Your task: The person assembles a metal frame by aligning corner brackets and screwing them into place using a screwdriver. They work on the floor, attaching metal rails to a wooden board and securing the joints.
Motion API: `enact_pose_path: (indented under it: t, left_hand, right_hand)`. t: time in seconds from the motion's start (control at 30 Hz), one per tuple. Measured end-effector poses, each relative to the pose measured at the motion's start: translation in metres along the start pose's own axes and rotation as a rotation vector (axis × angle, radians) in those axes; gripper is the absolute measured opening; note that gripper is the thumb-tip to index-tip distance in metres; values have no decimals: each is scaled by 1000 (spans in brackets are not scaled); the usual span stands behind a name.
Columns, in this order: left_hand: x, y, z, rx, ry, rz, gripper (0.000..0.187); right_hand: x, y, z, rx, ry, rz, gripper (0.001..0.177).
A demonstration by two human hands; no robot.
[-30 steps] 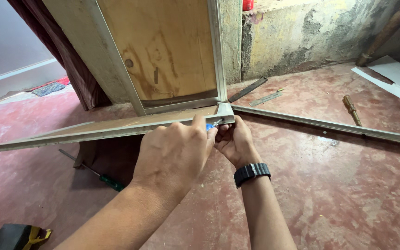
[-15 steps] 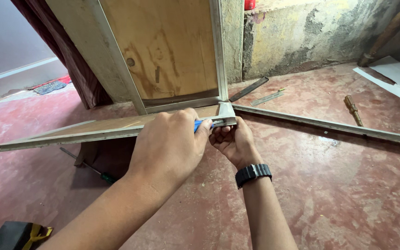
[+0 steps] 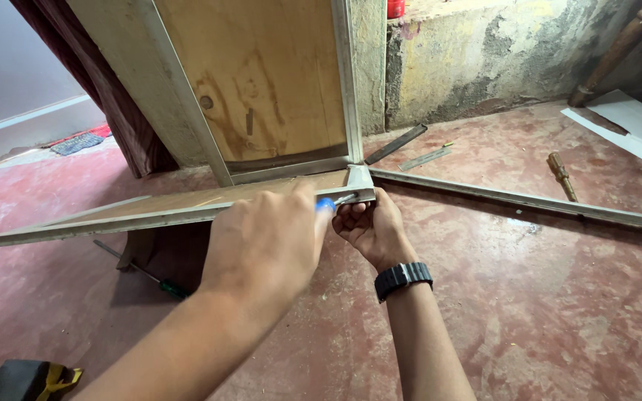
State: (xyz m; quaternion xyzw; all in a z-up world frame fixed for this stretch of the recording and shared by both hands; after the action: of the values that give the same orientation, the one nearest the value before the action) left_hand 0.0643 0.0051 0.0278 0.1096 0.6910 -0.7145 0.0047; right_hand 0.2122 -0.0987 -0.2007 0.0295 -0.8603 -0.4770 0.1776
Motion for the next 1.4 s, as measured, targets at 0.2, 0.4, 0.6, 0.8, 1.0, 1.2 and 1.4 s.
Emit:
enact_pose_path:
  t: [0.2,0.4,0.6,0.8,1.0,1.2,1.4]
  left_hand:
    - [10,-13,-7,414,-90,-58,28]
    - [11,-30,-2,81,48,33,23]
    - [16,-40,-8,247,218,280,17]
    - [20,-39,-6,239,264,233,17]
    - [22,-40,-5,275,310,266,17]
    - [17,-40,-9,206,260,250,17]
    - [9,-25,-23,104,142,0,23]
  right_hand:
    - [2,3,-1,7,16,-39,45]
    - [4,4,1,-18,15,-20,44]
    - [5,2,2,-9,13,-9,42]
    - [2,3,2,19,14,-98,46]
    - [5,1,1,79,-20,-64,47]
    - [6,1,5,32,-2,-40,47]
    - [6,-3,11,-17,51,-34,46]
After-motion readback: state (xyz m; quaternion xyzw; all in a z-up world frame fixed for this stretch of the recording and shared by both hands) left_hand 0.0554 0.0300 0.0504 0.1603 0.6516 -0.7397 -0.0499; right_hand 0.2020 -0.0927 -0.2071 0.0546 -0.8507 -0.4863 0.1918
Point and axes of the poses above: each hand's wrist, its own x-axis away from the middle knuckle, its own y-axis out of the palm, z = x × y, the point moved 6 cm from there along -x, towards the middle knuckle, and after that the axes turned 2 degrees about x, right-handed, at the moved point
